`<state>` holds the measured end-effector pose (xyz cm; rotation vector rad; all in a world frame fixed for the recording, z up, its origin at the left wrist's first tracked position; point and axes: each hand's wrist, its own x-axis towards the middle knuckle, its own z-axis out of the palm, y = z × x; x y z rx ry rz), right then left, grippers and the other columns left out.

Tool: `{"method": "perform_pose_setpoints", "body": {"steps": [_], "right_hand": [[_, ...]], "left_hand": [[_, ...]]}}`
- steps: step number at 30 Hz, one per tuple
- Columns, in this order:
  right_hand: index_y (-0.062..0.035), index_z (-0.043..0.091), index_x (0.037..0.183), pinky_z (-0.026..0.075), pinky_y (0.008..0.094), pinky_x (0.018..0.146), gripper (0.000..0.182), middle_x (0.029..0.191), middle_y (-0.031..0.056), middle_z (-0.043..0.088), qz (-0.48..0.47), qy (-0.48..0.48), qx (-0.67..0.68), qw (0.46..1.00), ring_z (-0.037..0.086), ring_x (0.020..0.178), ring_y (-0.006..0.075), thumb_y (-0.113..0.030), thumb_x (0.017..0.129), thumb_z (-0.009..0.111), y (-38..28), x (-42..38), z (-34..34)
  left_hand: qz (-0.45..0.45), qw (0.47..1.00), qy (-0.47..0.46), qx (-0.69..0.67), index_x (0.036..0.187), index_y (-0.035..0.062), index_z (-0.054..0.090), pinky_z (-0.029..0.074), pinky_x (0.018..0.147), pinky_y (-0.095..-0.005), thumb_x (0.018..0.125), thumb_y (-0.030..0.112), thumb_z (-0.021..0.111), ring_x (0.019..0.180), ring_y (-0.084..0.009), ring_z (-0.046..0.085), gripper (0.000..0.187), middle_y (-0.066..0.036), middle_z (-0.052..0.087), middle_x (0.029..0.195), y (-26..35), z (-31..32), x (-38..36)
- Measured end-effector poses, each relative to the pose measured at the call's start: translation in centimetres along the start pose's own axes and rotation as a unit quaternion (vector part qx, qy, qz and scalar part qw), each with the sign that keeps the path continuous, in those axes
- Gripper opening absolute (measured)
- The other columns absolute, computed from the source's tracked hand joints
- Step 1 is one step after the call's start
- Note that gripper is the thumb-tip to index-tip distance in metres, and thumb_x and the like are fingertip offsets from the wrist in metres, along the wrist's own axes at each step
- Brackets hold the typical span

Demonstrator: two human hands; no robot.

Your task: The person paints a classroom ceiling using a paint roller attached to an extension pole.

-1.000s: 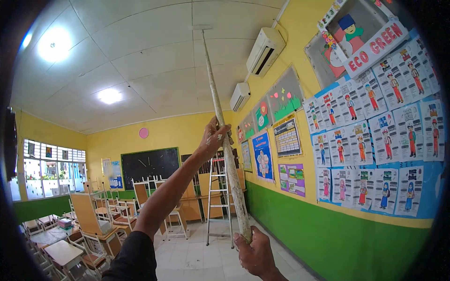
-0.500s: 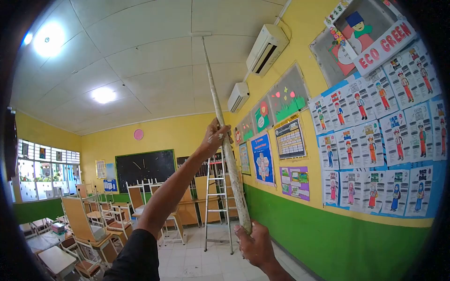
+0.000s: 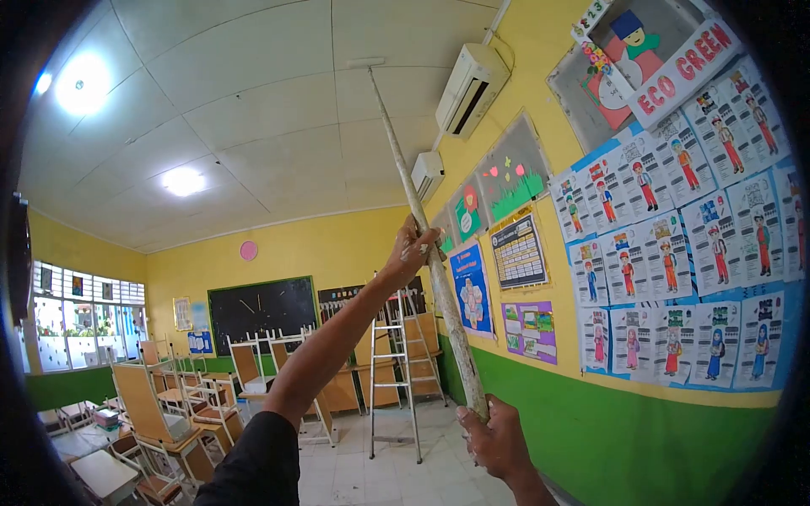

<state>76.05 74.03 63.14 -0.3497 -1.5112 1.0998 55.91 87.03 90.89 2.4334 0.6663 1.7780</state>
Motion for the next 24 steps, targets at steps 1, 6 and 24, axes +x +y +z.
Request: {"method": "perform_pose_setpoints", "body": {"steps": [1,6,24], "right_hand": [[-0.0004,0.054,0.1,0.039,0.0272,0.039,0.019,0.06,0.0001,0.05,0.003,0.0,0.007,1.0,0.047,0.044,0.0082,-0.017,0.097,0.064,-0.3,-0.4,-0.8],[-0.0003,0.053,0.1,0.039,0.027,0.039,0.02,0.061,0.0004,0.048,0.001,-0.016,0.038,0.999,0.045,0.045,0.0081,-0.017,0.097,0.064,-1.4,-2.5,-6.5],[0.0073,0.053,0.11,0.039,0.0276,0.037,0.027,0.06,0.001,0.047,0.008,-0.071,0.057,0.996,0.042,0.04,0.0083,-0.012,0.094,0.063,-6.7,-12.6,-32.1]], "left_hand": [[0.002,1.0,0.002,0.006,0.118,0.0004,0.043,0.057,0.057,-0.0314,0.097,0.024,0.061,0.065,-0.0153,0.064,0.037,-0.007,0.057,0.085,0.5,0.8,0.0],[-0.012,0.999,0.004,0.044,0.117,-0.0012,0.041,0.059,0.057,-0.0328,0.099,0.022,0.059,0.065,-0.0175,0.066,0.035,-0.011,0.059,0.088,2.8,6.4,0.4],[0.006,0.99,0.033,0.138,0.131,-0.0059,0.035,0.058,0.06,-0.0342,0.099,0.019,0.057,0.073,-0.0174,0.066,0.047,-0.014,0.062,0.088,12.9,31.9,1.3]]}}
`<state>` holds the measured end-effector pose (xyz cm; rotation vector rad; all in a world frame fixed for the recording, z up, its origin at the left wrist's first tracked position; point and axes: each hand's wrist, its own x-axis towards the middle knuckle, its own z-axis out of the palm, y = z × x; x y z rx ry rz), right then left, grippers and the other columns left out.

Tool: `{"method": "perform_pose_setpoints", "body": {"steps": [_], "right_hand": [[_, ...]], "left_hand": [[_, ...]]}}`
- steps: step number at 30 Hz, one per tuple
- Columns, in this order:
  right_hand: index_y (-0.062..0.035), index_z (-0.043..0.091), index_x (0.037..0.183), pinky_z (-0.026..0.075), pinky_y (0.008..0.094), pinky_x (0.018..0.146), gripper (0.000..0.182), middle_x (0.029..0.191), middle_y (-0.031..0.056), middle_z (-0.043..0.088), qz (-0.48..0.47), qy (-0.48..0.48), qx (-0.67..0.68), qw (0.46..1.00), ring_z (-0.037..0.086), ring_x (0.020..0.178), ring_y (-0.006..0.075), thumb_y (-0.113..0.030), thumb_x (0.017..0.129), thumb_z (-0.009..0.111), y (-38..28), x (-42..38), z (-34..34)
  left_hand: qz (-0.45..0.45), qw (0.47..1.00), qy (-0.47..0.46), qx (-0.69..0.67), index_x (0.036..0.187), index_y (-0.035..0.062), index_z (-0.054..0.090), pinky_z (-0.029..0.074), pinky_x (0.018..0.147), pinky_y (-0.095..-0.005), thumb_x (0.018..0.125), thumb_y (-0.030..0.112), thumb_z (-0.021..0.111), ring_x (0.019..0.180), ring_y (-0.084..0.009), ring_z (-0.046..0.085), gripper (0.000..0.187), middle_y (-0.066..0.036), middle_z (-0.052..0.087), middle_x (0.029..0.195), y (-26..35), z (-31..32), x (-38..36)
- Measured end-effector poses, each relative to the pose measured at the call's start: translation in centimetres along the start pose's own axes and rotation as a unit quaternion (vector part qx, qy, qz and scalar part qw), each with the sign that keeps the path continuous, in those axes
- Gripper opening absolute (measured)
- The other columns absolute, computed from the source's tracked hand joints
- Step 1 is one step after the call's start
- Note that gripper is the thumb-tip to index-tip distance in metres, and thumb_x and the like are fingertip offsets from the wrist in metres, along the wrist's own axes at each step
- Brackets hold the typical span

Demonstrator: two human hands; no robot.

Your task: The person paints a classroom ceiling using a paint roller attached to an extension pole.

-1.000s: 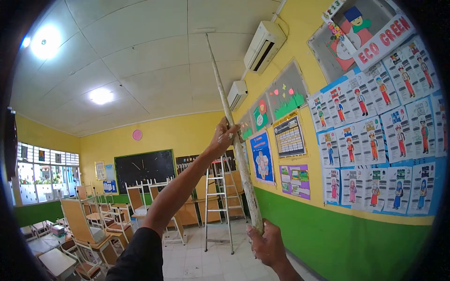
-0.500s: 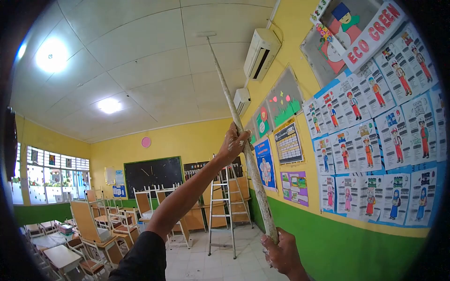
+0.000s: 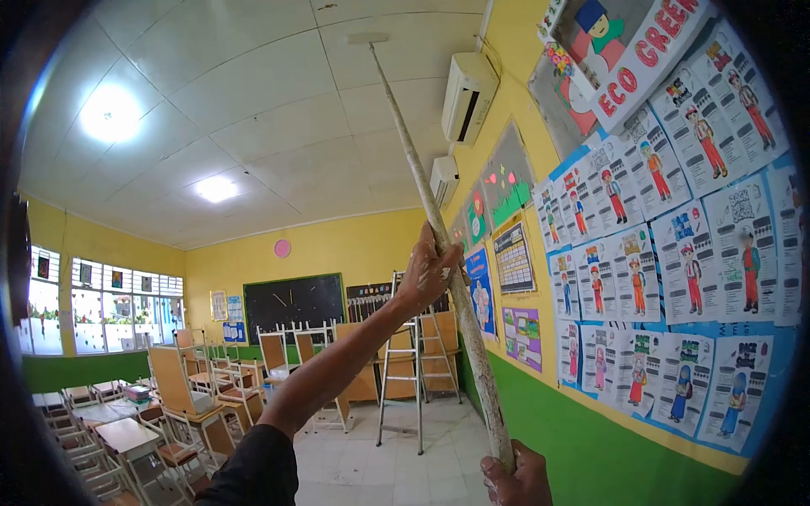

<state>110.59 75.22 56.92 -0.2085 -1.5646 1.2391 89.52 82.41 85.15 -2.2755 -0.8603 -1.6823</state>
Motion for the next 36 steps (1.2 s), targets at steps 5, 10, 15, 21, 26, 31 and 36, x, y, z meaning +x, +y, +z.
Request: {"method": "perform_pose_setpoints", "body": {"steps": [5,10,15,21,26,31,36], "right_hand": [[-0.0007,0.056,0.101,0.035,0.0273,0.038,0.027,0.057,-0.0023,0.046,-0.015,0.009,-0.004,1.0,0.042,0.042,0.0074,-0.026,0.097,0.063,-1.9,-2.7,-2.6],[-0.0058,0.055,0.091,0.035,0.0272,0.038,0.031,0.057,-0.0039,0.046,-0.037,0.014,-0.034,0.999,0.043,0.042,0.0072,-0.035,0.098,0.064,-1.6,-4.4,-4.5],[-0.0061,0.055,0.09,0.034,0.0274,0.038,0.032,0.057,-0.0041,0.045,-0.064,0.035,-0.055,0.996,0.041,0.043,0.0069,-0.036,0.098,0.063,-1.6,-5.0,-5.2],[-0.0047,0.056,0.091,0.034,0.0272,0.041,0.028,0.058,-0.004,0.045,-0.101,0.055,-0.095,0.989,0.042,0.045,0.0065,-0.031,0.1,0.062,-0.8,-5.1,-5.4],[-0.0022,0.058,0.097,0.035,0.0279,0.042,0.027,0.058,-0.0035,0.045,-0.109,0.056,-0.095,0.988,0.042,0.046,0.0066,-0.029,0.1,0.061,0.2,-2.9,-4.6],[0.0009,0.058,0.104,0.037,0.0277,0.04,0.026,0.059,-0.0014,0.048,-0.076,0.067,-0.087,0.991,0.044,0.044,0.0072,-0.024,0.098,0.062,1.8,-0.1,-2.9],[0.0027,0.053,0.099,0.04,0.0275,0.038,0.022,0.061,0.0027,0.053,-0.007,0.064,-0.058,0.996,0.049,0.043,0.0095,-0.015,0.094,0.065,4.7,4.3,0.1]], "left_hand": [[0.041,0.999,-0.004,-0.035,0.134,-0.0067,0.031,0.058,0.056,-0.0344,0.1,0.016,0.056,0.063,-0.0193,0.066,0.049,-0.015,0.063,0.088,3.5,3.1,0.0],[0.013,1.0,-0.006,-0.014,0.135,-0.0068,0.028,0.059,0.055,-0.032,0.101,0.014,0.055,0.064,-0.019,0.067,0.048,-0.016,0.064,0.089,4.9,5.1,-0.7],[0.046,0.999,-0.008,-0.009,0.136,-0.0065,0.027,0.059,0.055,-0.0313,0.101,0.015,0.055,0.064,-0.0186,0.068,0.049,-0.017,0.065,0.089,4.6,6.0,-0.6],[0.036,0.998,-0.019,-0.055,0.135,-0.0057,0.028,0.059,0.054,-0.0302,0.102,0.017,0.055,0.063,-0.0174,0.067,0.049,-0.015,0.065,0.089,4.9,6.6,-0.9],[0.002,0.995,-0.041,-0.088,0.137,-0.0057,0.028,0.058,0.054,-0.0293,0.102,0.018,0.055,0.065,-0.0164,0.067,0.05,-0.014,0.065,0.09,3.5,5.7,0.0],[0.052,0.996,-0.028,-0.065,0.14,-0.0041,0.028,0.059,0.057,-0.0294,0.101,0.017,0.056,0.069,-0.0158,0.068,0.052,-0.014,0.065,0.093,-1.5,4.3,1.0],[0.076,0.995,-0.016,-0.061,0.135,-0.0026,0.037,0.058,0.056,-0.0284,0.1,0.02,0.058,0.068,-0.015,0.067,0.046,-0.013,0.066,0.094,-7.7,0.9,1.7]]}}
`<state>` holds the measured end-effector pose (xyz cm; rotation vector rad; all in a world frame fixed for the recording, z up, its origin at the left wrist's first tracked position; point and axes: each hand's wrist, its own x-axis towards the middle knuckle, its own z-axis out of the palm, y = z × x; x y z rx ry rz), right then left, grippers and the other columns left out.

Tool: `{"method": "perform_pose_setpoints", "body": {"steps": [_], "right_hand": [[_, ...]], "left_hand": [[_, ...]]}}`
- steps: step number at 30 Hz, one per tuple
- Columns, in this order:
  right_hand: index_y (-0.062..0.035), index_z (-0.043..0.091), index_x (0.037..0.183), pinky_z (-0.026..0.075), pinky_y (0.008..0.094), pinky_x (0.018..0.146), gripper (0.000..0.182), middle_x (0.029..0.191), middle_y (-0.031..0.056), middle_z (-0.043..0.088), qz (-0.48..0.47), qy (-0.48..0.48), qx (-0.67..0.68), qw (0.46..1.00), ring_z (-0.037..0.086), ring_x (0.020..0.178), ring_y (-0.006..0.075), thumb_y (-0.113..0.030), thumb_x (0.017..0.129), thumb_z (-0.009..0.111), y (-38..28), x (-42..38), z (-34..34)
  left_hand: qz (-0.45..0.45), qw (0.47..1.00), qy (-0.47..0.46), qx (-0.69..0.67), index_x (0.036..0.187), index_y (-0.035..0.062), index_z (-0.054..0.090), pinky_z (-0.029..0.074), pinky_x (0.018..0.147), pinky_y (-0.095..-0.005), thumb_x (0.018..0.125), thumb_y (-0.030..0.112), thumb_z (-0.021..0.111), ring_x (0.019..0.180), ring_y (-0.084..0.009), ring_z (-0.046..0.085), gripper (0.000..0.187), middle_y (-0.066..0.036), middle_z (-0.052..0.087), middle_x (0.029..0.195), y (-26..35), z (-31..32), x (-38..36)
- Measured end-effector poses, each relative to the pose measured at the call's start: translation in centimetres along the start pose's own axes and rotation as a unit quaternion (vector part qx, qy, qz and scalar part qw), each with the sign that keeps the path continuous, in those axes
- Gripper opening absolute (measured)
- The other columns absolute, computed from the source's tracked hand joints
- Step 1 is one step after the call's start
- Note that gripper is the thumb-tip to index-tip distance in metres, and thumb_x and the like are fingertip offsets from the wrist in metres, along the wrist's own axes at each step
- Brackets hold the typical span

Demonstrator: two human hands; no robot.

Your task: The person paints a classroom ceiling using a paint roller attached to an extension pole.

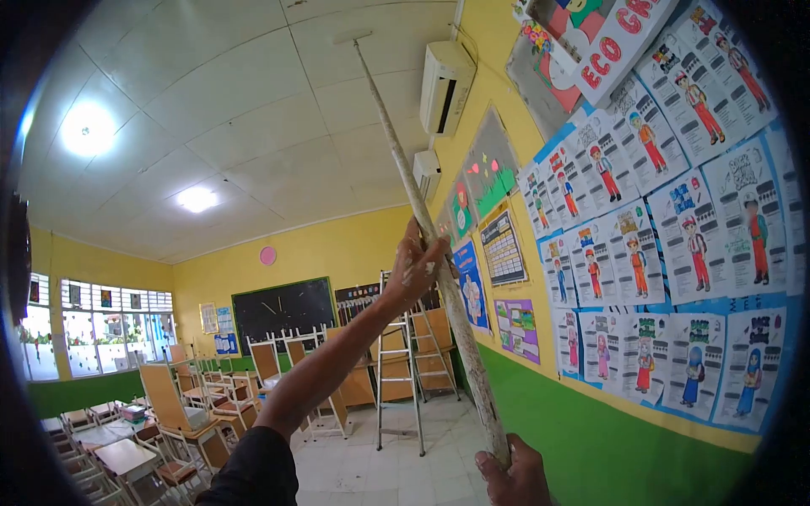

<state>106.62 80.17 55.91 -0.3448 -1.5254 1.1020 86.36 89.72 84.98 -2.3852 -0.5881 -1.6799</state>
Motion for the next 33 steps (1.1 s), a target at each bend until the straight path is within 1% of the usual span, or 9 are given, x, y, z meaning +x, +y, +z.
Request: {"method": "perform_pose_setpoints", "body": {"steps": [3,5,10,15,18,21,27,30,33], "right_hand": [[0.002,0.054,0.099,0.04,0.0278,0.038,0.021,0.06,0.002,0.053,0.008,0.004,0.012,1.0,0.049,0.043,0.0093,-0.015,0.094,0.065,0.5,2.3,2.7],[0.0018,0.053,0.1,0.04,0.0279,0.038,0.021,0.06,0.0015,0.052,-0.046,0.0,-0.034,0.998,0.049,0.043,0.0092,-0.016,0.095,0.064,2.7,4.8,3.8],[0.0069,0.06,0.103,0.051,0.0386,0.067,0.031,0.071,0.0134,0.063,-0.052,-0.003,-0.091,0.994,0.061,0.066,0.0217,-0.022,0.094,0.064,4.1,9.1,6.9],[0.0069,0.06,0.104,0.05,0.0393,0.066,0.031,0.07,0.0123,0.063,-0.039,-0.005,-0.098,0.994,0.062,0.066,0.0219,-0.022,0.095,0.062,3.5,12.9,9.8],[0.0068,0.06,0.104,0.05,0.0393,0.065,0.031,0.07,0.0131,0.063,-0.019,-0.007,-0.104,0.994,0.062,0.066,0.022,-0.023,0.095,0.063,3.7,14.2,10.8],[0.007,0.061,0.102,0.05,0.0388,0.062,0.032,0.069,0.013,0.062,-0.089,0.006,-0.117,0.989,0.061,0.063,0.0209,-0.024,0.096,0.063,4.8,15.5,10.9],[0.0051,0.06,0.092,0.048,0.0387,0.057,0.033,0.065,0.0099,0.06,-0.068,-0.011,-0.074,0.995,0.058,0.058,0.018,-0.027,0.096,0.062,2.5,17.4,9.3],[0.0033,0.06,0.089,0.047,0.0374,0.055,0.032,0.064,0.0082,0.06,-0.052,-0.019,-0.077,0.995,0.056,0.055,0.0153,-0.028,0.097,0.062,0.6,17.0,7.1],[0.0016,0.056,0.09,0.042,0.031,0.044,0.029,0.061,0.0031,0.055,-0.039,-0.033,-0.034,0.998,0.051,0.047,0.0104,-0.026,0.098,0.061,-1.7,15.3,4.3]], "left_hand": [[-0.053,0.997,-0.013,-0.052,0.132,-0.0025,0.039,0.057,0.056,-0.0282,0.099,0.021,0.06,0.066,-0.0153,0.067,0.046,-0.012,0.065,0.093,-0.8,-2.2,-0.3],[-0.041,0.998,0.009,-0.053,0.13,-0.0027,0.04,0.057,0.056,-0.0284,0.097,0.02,0.061,0.066,-0.015,0.066,0.045,-0.012,0.065,0.092,-4.1,-4.0,0.5],[-0.075,0.995,0.055,-0.047,0.118,-0.0043,0.05,0.054,0.055,-0.0319,0.088,0.02,0.061,0.065,-0.0154,0.061,0.041,-0.009,0.06,0.086,-7.9,-7.2,1.1],[-0.096,0.992,0.061,-0.048,0.105,-0.0058,0.046,0.057,0.051,-0.0371,0.085,0.011,0.061,0.059,-0.0261,0.065,0.031,-0.016,0.057,0.081,-12.1,-10.7,3.0],[-0.095,0.993,0.07,-0.01,0.103,-0.0017,0.049,0.055,0.055,-0.0344,0.088,0.02,0.062,0.061,-0.0198,0.061,0.029,-0.01,0.055,0.079,-14.3,-11.9,3.6],[-0.127,0.989,0.068,-0.02,0.102,-0.0003,0.049,0.056,0.056,-0.0346,0.089,0.018,0.062,0.06,-0.0204,0.062,0.026,-0.01,0.056,0.08,-15.0,-12.3,4.0],[-0.11,0.992,0.046,-0.045,0.1,0.0013,0.048,0.057,0.06,-0.034,0.089,0.021,0.067,0.062,-0.0195,0.063,0.03,-0.009,0.057,0.082,-16.6,-12.7,6.7],[-0.137,0.988,0.063,-0.035,0.1,0.0016,0.047,0.057,0.06,-0.0341,0.09,0.022,0.067,0.063,-0.0191,0.062,0.03,-0.009,0.056,0.083,-15.7,-10.8,8.5],[-0.139,0.988,0.06,-0.033,0.101,0.0015,0.046,0.057,0.059,-0.0349,0.09,0.02,0.065,0.062,-0.019,0.061,0.028,-0.01,0.055,0.083,-13.0,-8.2,8.6]]}}
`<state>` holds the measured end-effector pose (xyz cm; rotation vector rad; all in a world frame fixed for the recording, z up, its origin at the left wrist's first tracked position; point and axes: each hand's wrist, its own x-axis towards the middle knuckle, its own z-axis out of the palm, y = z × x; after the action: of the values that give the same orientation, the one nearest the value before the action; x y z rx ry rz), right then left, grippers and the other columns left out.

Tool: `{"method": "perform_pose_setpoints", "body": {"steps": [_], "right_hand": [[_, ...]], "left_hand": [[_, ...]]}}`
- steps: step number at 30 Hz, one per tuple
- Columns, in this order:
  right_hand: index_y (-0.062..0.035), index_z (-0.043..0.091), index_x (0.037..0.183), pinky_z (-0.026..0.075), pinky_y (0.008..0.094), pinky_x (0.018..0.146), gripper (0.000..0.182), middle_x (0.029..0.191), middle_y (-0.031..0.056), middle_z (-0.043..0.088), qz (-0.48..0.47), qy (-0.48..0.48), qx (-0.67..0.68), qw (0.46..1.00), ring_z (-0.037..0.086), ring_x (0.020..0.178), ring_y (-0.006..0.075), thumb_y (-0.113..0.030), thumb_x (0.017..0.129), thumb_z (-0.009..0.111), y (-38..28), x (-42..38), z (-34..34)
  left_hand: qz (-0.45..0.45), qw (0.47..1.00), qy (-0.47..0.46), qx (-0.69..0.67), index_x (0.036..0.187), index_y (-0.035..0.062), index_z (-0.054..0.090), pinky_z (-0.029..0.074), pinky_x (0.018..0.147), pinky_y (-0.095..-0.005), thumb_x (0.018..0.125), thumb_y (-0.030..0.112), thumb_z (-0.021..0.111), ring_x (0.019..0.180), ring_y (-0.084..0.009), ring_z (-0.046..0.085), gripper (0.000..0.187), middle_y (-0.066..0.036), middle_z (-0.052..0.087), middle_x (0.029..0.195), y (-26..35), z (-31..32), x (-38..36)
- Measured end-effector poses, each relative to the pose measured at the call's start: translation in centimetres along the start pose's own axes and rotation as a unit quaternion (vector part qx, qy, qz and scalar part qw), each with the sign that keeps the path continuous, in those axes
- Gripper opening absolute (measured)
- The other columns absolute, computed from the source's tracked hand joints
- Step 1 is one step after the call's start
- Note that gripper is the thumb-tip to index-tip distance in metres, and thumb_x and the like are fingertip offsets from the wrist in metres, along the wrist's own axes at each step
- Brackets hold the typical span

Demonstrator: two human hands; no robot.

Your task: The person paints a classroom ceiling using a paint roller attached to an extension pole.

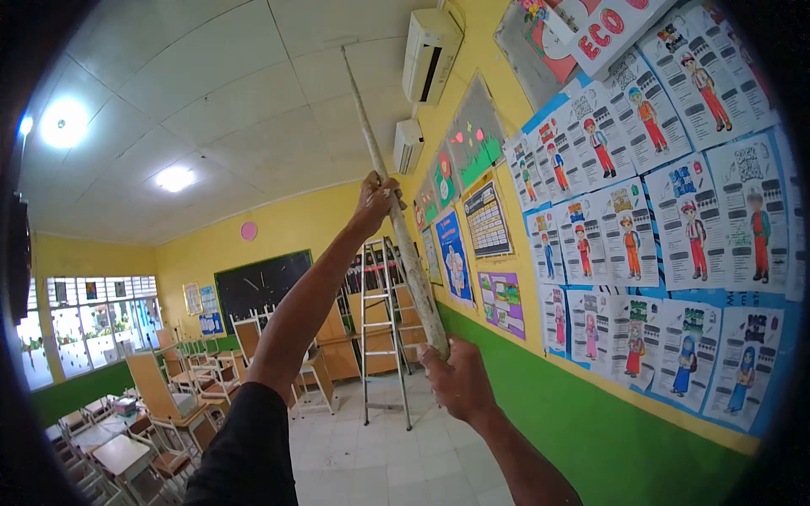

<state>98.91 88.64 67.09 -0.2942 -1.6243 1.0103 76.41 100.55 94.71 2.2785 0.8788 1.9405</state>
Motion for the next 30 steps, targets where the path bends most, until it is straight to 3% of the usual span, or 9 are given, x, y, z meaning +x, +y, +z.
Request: {"method": "perform_pose_setpoints", "body": {"steps": [6,10,14,17,20,23,27,30], "right_hand": [[0.0003,0.053,0.095,0.038,0.0276,0.038,0.026,0.059,0.0003,0.05,0.031,-0.009,0.043,0.999,0.047,0.043,0.0087,-0.024,0.098,0.062,-2.1,-4.9,-6.8],[0.0016,0.054,0.102,0.038,0.0269,0.038,0.024,0.06,0.0,0.049,0.046,-0.016,0.068,0.997,0.045,0.042,0.0079,-0.021,0.097,0.062,-3.6,-8.8,-10.2],[0.0031,0.055,0.107,0.039,0.0267,0.038,0.025,0.061,0.0008,0.05,0.039,-0.009,0.082,0.996,0.045,0.042,0.0078,-0.017,0.096,0.062,-3.0,-12.3,-12.6],[0.0037,0.055,0.106,0.04,0.0271,0.038,0.024,0.062,0.0018,0.051,0.053,-0.004,0.065,0.996,0.046,0.043,0.0083,-0.017,0.096,0.063,-3.5,-14.8,-14.1],[0.0038,0.056,0.104,0.04,0.0279,0.039,0.024,0.063,0.0027,0.052,0.067,-0.005,0.094,0.993,0.047,0.043,0.009,-0.018,0.095,0.063,-4.7,-17.2,-15.3],[0.0006,0.053,0.097,0.038,0.0266,0.037,0.015,0.063,-0.0003,0.047,0.061,0.004,0.093,0.994,0.044,0.043,0.0074,-0.012,0.095,0.06,-5.2,-19.0,-16.3],[0.0007,0.054,0.095,0.038,0.027,0.037,0.017,0.062,-0.0002,0.048,0.06,0.025,0.083,0.994,0.044,0.043,0.0077,-0.014,0.093,0.063,-6.0,-21.0,-17.6],[0.0005,0.054,0.095,0.039,0.0269,0.037,0.018,0.061,0.0,0.048,0.062,0.033,0.084,0.994,0.045,0.042,0.0079,-0.014,0.092,0.064,-5.8,-22.3,-18.7]], "left_hand": [[-0.006,0.999,0.042,0.006,0.103,-0.0018,0.044,0.054,0.052,-0.036,0.089,0.015,0.061,0.057,-0.0232,0.063,0.028,-0.011,0.056,0.08,4.8,8.2,-1.9],[0.044,0.996,0.041,0.07,0.105,-0.0035,0.042,0.054,0.051,-0.036,0.089,0.015,0.06,0.057,-0.0246,0.066,0.03,-0.013,0.059,0.078,6.3,11.5,-3.1],[0.071,0.997,-0.001,0.039,0.106,-0.0047,0.041,0.055,0.051,-0.0355,0.09,0.015,0.059,0.059,-0.0244,0.069,0.032,-0.014,0.06,0.077,11.0,14.9,-7.0],[0.058,0.996,-0.005,0.068,0.108,-0.0056,0.04,0.056,0.051,-0.0356,0.091,0.016,0.06,0.06,-0.0241,0.069,0.034,-0.015,0.061,0.08,13.1,16.6,-8.5],[0.08,0.991,-0.011,0.106,0.117,-0.0058,0.037,0.054,0.062,-0.0387,0.091,0.015,0.055,0.075,-0.0257,0.068,0.038,-0.02,0.063,0.089,13.9,18.0,-9.3],[0.08,0.994,-0.048,0.055,0.125,-0.0068,0.034,0.054,0.066,-0.0394,0.093,0.016,0.056,0.08,-0.0271,0.068,0.045,-0.021,0.063,0.091,16.3,19.8,-10.9],[0.107,0.992,-0.034,0.055,0.123,-0.0068,0.034,0.062,0.058,-0.0344,0.097,0.019,0.058,0.067,-0.0202,0.068,0.044,-0.016,0.061,0.087,16.5,21.6,-11.4],[0.089,0.994,-0.058,0.014,0.127,-0.0064,0.033,0.061,0.059,-0.0346,0.099,0.018,0.056,0.071,-0.0186,0.067,0.043,-0.016,0.061,0.09,20.0,23.5,-13.4]]}}
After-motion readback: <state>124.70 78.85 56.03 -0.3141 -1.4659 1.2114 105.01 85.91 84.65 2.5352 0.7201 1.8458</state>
